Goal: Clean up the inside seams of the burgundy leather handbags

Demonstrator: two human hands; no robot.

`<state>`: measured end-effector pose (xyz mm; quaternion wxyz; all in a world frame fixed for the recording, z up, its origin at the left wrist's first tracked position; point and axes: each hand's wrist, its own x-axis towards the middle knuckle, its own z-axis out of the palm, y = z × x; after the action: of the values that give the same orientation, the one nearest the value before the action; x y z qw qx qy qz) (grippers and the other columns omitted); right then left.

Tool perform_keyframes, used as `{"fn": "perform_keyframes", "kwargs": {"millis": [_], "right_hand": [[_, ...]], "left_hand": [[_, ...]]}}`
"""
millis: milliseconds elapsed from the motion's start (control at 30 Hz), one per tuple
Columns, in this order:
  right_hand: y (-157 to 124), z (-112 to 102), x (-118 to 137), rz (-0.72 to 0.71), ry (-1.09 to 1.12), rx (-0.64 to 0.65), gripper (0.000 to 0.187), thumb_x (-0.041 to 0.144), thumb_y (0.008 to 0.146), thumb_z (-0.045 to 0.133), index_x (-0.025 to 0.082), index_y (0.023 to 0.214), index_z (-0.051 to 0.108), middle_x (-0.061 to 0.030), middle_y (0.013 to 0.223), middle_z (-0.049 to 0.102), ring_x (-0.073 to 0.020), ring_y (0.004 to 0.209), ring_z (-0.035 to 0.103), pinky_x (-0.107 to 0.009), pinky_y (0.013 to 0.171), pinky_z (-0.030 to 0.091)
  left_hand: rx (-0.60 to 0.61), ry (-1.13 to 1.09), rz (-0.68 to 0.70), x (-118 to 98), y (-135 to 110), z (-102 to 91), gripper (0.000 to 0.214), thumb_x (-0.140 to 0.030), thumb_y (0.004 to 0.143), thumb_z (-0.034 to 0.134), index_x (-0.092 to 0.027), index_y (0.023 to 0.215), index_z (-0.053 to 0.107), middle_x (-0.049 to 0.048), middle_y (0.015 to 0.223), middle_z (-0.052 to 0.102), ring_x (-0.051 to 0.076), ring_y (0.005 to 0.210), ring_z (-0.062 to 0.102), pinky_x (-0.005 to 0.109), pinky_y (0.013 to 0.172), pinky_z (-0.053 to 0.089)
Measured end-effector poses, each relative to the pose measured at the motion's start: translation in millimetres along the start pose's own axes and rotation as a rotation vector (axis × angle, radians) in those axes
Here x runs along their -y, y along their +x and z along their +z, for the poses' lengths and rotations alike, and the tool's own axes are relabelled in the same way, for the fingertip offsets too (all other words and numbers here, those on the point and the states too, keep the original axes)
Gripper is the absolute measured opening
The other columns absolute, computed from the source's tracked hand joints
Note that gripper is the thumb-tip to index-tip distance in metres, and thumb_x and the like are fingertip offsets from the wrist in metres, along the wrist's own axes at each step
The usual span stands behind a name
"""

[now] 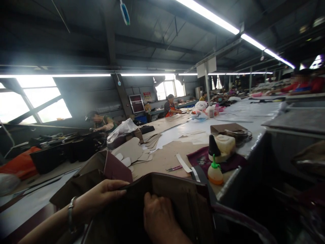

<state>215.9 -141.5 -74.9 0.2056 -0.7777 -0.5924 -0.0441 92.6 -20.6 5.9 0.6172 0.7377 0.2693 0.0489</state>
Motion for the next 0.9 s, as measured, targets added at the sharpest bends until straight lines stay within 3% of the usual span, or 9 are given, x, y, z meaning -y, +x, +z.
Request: {"fn": "perform_keyframes", "kwargs": {"millis": [433, 567, 700, 767, 900], "right_hand": [[2.6, -5.0, -17.0, -0.185, -0.011, -0.03, 0.015, 0.009, 0.071, 0.04, 0.018, 0.076, 0.051, -0.0014, 0.067, 0.065, -0.0165, 0.057, 0.06, -0.024, 0.048, 0.025], [0.6, -7.0, -17.5, -0.161, -0.031, -0.033, 0.016, 0.01, 0.075, 0.039, 0.018, 0.077, 0.053, -0.0023, 0.065, 0.065, -0.0163, 0.057, 0.061, -0.023, 0.048, 0.028], [-6.8, -24.9, -16.1, -0.222, -0.032, -0.004, 0.029, 0.031, 0.083, 0.039, 0.018, 0.064, 0.058, -0.004, 0.059, 0.064, -0.0165, 0.054, 0.06, -0.023, 0.048, 0.03], [-8.1, -38.0, -17.3, -0.266, -0.025, -0.09, 0.036, 0.036, 0.085, 0.037, 0.018, 0.061, 0.057, -0.0028, 0.056, 0.062, -0.0145, 0.052, 0.057, -0.023, 0.048, 0.03], [2.2, -56.3, -23.9, -0.298, -0.105, -0.481, 0.027, 0.024, 0.087, 0.033, 0.016, 0.083, 0.059, -0.0063, 0.073, 0.062, -0.0168, 0.071, 0.055, -0.027, 0.066, 0.036]], "left_hand": [[-0.018, 0.005, 0.053, 1.7, 1.5, 3.4, 0.049, -0.046, 0.05, 0.07, -0.01, 0.084, 0.065, 0.0058, 0.075, 0.065, 0.018, 0.07, 0.058, 0.028, 0.073, 0.044], [-0.036, -0.02, 0.056, 0.5, 0.6, 6.4, 0.051, -0.046, 0.048, 0.071, -0.01, 0.083, 0.065, 0.0055, 0.072, 0.065, 0.019, 0.07, 0.058, 0.029, 0.074, 0.043], [-0.059, -0.053, 0.059, 3.3, -0.7, 6.4, 0.051, -0.046, 0.045, 0.072, -0.01, 0.081, 0.065, 0.0047, 0.068, 0.064, 0.018, 0.066, 0.057, 0.03, 0.071, 0.044], [-0.069, -0.059, 0.07, 5.3, -1.0, 4.8, 0.049, -0.045, 0.046, 0.072, -0.01, 0.08, 0.065, 0.004, 0.067, 0.064, 0.017, 0.065, 0.057, 0.029, 0.071, 0.044], [-0.061, -0.053, 0.051, 6.2, -1.6, 0.7, 0.045, -0.04, 0.048, 0.073, -0.01, 0.08, 0.064, 0.003, 0.067, 0.064, 0.015, 0.064, 0.057, 0.027, 0.069, 0.043]]}}
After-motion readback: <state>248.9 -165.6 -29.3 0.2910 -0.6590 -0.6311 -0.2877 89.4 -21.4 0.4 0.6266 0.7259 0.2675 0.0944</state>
